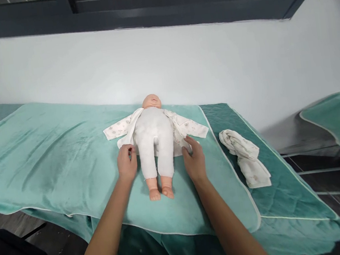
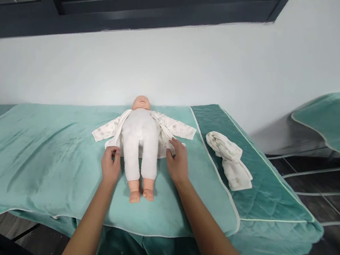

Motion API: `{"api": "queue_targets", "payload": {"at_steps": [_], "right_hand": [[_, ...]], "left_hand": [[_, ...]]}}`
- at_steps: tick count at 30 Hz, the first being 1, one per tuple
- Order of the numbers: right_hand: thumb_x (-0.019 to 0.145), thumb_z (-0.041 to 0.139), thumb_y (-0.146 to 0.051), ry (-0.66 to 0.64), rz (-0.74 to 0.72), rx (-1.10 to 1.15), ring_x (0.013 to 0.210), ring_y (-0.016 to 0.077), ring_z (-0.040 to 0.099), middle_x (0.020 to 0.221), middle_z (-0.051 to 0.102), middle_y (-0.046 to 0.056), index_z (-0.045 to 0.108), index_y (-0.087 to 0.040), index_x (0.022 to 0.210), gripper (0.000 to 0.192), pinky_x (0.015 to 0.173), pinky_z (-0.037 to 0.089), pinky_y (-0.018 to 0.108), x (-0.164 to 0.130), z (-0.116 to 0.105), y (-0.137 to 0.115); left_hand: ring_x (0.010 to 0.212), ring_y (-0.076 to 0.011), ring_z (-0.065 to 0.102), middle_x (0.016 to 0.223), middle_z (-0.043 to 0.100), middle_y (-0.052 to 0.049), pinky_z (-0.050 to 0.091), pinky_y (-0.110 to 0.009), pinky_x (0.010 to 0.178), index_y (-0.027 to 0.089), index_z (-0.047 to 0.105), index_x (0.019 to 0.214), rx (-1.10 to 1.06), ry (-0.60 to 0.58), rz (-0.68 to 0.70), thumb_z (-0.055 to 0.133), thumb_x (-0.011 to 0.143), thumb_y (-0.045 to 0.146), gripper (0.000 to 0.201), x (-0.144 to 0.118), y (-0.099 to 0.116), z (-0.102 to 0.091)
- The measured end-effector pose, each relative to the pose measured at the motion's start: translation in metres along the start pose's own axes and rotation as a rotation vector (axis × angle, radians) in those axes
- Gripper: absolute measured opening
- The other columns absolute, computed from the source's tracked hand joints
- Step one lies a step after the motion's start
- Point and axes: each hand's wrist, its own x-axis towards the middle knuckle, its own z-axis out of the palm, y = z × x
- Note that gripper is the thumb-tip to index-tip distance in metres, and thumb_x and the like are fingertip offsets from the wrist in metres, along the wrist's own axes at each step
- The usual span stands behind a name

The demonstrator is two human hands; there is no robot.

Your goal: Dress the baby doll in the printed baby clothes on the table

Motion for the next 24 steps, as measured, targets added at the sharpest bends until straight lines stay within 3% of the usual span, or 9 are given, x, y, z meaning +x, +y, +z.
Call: {"api": "queue_targets", "payload": {"at_steps": [2, 5, 7, 9, 11, 14, 16, 20, 24], "right_hand": [[0.089, 0.056, -0.029, 0.014, -0.047, -0.078, 0.133, 0.0266, 0.050, 0.138, 0.059, 0.013, 0.060, -0.021, 0.125, 0.037, 0.114, 0.035, 0.054, 0.003, -0.016, 0.011], [0.084, 0.059, -0.028, 0.038, -0.108, -0.291, 0.139, 0.0314, 0.043, 0.143, 0.055, 0.015, 0.058, -0.020, 0.126, 0.043, 0.116, 0.025, 0.060, 0.012, -0.057, 0.032], [0.079, 0.063, -0.026, 0.105, -0.063, -0.441, 0.143, 0.0363, 0.037, 0.148, 0.050, 0.018, 0.057, -0.019, 0.127, 0.048, 0.117, 0.012, 0.064, 0.020, -0.091, 0.049], [0.076, 0.068, -0.025, 0.152, 0.039, -0.555, 0.140, 0.0405, 0.039, 0.148, 0.048, 0.024, 0.060, -0.020, 0.123, 0.049, 0.114, 0.015, 0.064, 0.027, -0.123, 0.065], [0.070, 0.075, -0.027, 0.098, 0.227, -0.568, 0.121, 0.0440, 0.054, 0.126, 0.060, 0.025, 0.064, -0.019, 0.112, 0.044, 0.100, 0.031, 0.065, 0.033, -0.149, 0.077], [0.063, 0.079, -0.029, 0.050, 0.335, -0.449, 0.097, 0.0386, 0.062, 0.089, 0.063, 0.010, 0.068, -0.023, 0.096, 0.036, 0.090, 0.038, 0.064, 0.038, -0.171, 0.079], [0.062, 0.080, -0.027, 0.067, 0.312, -0.336, 0.090, 0.0335, 0.061, 0.081, 0.060, 0.005, 0.068, -0.025, 0.090, 0.030, 0.092, 0.038, 0.061, 0.039, -0.174, 0.066], [0.070, 0.080, -0.036, 0.014, 0.322, -0.213, 0.085, 0.0286, 0.059, 0.086, 0.065, 0.008, 0.069, -0.026, 0.090, 0.026, 0.083, 0.041, 0.048, 0.037, -0.160, 0.013], [0.081, 0.069, -0.057, -0.260, 0.348, 0.011, 0.073, 0.0197, 0.058, 0.084, 0.067, 0.003, 0.070, -0.022, 0.095, 0.037, 0.066, 0.044, 0.034, 0.023, -0.131, -0.058]], "left_hand": [[0.089, -0.0221, 0.058, 0.094, 0.064, -0.005, 0.044, -0.036, 0.084, 0.024, 0.061, 0.094, 0.016, -0.061, 0.035, 0.052, 0.091, 0.023, 0.009, -0.007, -0.001, -0.004], [0.088, -0.0235, 0.060, 0.095, 0.067, -0.005, 0.044, -0.037, 0.083, 0.027, 0.063, 0.097, 0.030, -0.146, 0.033, 0.052, 0.091, 0.025, 0.013, -0.022, 0.000, -0.012], [0.087, -0.0240, 0.062, 0.096, 0.069, -0.005, 0.045, -0.038, 0.082, 0.028, 0.064, 0.100, 0.023, -0.213, 0.020, 0.050, 0.093, 0.028, 0.015, -0.035, 0.003, -0.018], [0.085, -0.0240, 0.063, 0.093, 0.069, -0.004, 0.046, -0.038, 0.080, 0.029, 0.065, 0.100, -0.014, -0.265, -0.006, 0.049, 0.094, 0.032, 0.016, -0.047, 0.008, -0.025], [0.081, -0.0235, 0.063, 0.089, 0.069, -0.003, 0.047, -0.038, 0.077, 0.030, 0.066, 0.098, -0.064, -0.297, -0.047, 0.050, 0.095, 0.036, 0.017, -0.059, 0.013, -0.030], [0.074, -0.0222, 0.062, 0.084, 0.069, -0.001, 0.048, -0.037, 0.072, 0.032, 0.067, 0.095, -0.119, -0.327, -0.116, 0.052, 0.094, 0.040, 0.017, -0.073, 0.022, -0.037], [0.073, -0.0216, 0.061, 0.081, 0.069, 0.000, 0.048, -0.036, 0.070, 0.033, 0.068, 0.094, -0.146, -0.349, -0.148, 0.053, 0.093, 0.042, 0.018, -0.080, 0.027, -0.041], [0.081, -0.0208, 0.064, 0.088, 0.072, -0.001, 0.050, -0.035, 0.075, 0.030, 0.069, 0.097, -0.187, -0.459, -0.153, 0.054, 0.094, 0.040, 0.019, -0.082, 0.038, -0.048], [0.093, -0.0205, 0.065, 0.103, 0.072, -0.004, 0.051, -0.034, 0.082, 0.026, 0.069, 0.104, -0.211, -0.521, -0.114, 0.057, 0.093, 0.036, 0.019, -0.079, 0.061, -0.061]]}}
